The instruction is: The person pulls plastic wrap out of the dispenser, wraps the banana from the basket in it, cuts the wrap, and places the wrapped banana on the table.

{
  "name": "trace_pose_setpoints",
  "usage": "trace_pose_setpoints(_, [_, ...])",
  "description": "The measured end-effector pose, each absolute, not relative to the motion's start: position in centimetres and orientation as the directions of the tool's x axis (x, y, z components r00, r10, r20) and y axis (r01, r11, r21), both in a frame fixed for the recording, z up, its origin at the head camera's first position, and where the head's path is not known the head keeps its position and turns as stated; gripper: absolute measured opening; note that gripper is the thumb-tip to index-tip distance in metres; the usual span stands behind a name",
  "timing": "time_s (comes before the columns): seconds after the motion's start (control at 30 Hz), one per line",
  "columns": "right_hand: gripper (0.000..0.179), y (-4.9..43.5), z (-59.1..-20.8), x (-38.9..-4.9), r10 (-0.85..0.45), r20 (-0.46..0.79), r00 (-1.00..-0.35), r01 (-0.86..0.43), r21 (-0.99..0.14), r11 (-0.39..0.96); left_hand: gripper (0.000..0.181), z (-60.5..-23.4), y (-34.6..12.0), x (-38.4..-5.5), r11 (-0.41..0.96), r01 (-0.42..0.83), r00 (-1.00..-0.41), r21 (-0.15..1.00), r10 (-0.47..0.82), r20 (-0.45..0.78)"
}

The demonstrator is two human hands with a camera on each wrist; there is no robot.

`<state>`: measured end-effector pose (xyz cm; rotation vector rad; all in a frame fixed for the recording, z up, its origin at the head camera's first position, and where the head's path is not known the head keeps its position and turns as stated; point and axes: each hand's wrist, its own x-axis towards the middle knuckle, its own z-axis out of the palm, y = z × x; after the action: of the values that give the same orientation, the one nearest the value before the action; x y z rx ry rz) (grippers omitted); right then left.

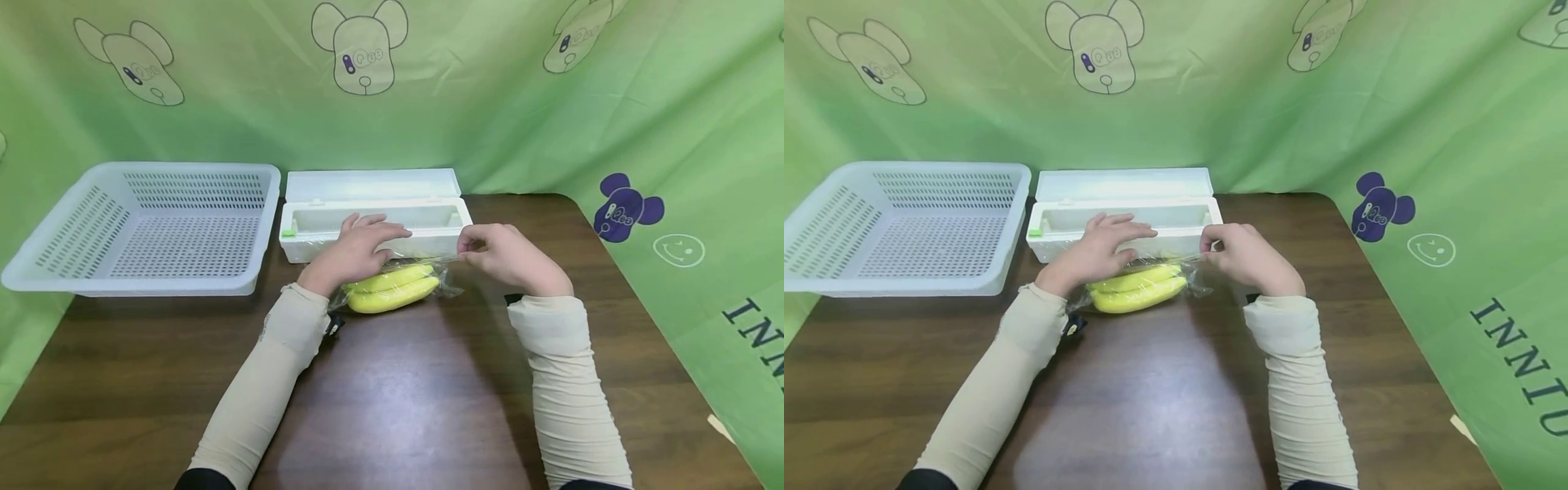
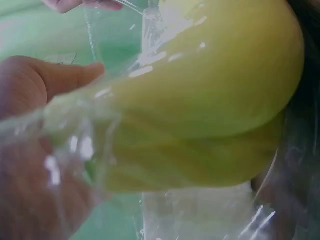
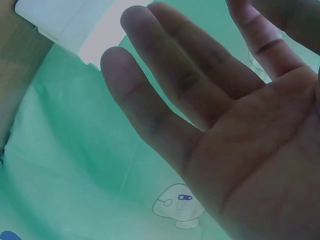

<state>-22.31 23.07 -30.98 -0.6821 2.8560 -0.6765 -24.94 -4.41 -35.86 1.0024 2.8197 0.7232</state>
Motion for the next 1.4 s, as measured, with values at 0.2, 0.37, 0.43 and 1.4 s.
trace_pose_setpoints(0.2, [0.006, 23.2, -30.5, -21.9, -0.456, -0.020, -0.890, -0.403, -0.435, 0.805, 0.037, -35.6, -4.0, -25.1, 0.748, 0.555, -0.816, 0.365, 0.574, 0.066])
trace_pose_setpoints(0.37, [0.007, 23.3, -30.5, -21.7, -0.455, -0.017, -0.890, -0.403, -0.438, 0.804, 0.027, -35.6, -4.1, -24.9, 0.781, 0.524, -0.839, 0.340, 0.542, 0.051])
trace_pose_setpoints(0.43, [0.007, 23.3, -30.5, -21.7, -0.456, -0.017, -0.890, -0.402, -0.442, 0.802, 0.023, -35.6, -4.2, -24.7, 0.791, 0.516, -0.847, 0.328, 0.527, 0.061])
trace_pose_setpoints(1.4, [0.005, 24.5, -30.6, -22.4, -0.414, -0.061, -0.908, -0.355, -0.413, 0.839, 0.009, -34.5, -8.6, -24.1, 0.917, 0.348, -0.937, 0.197, 0.335, 0.093])
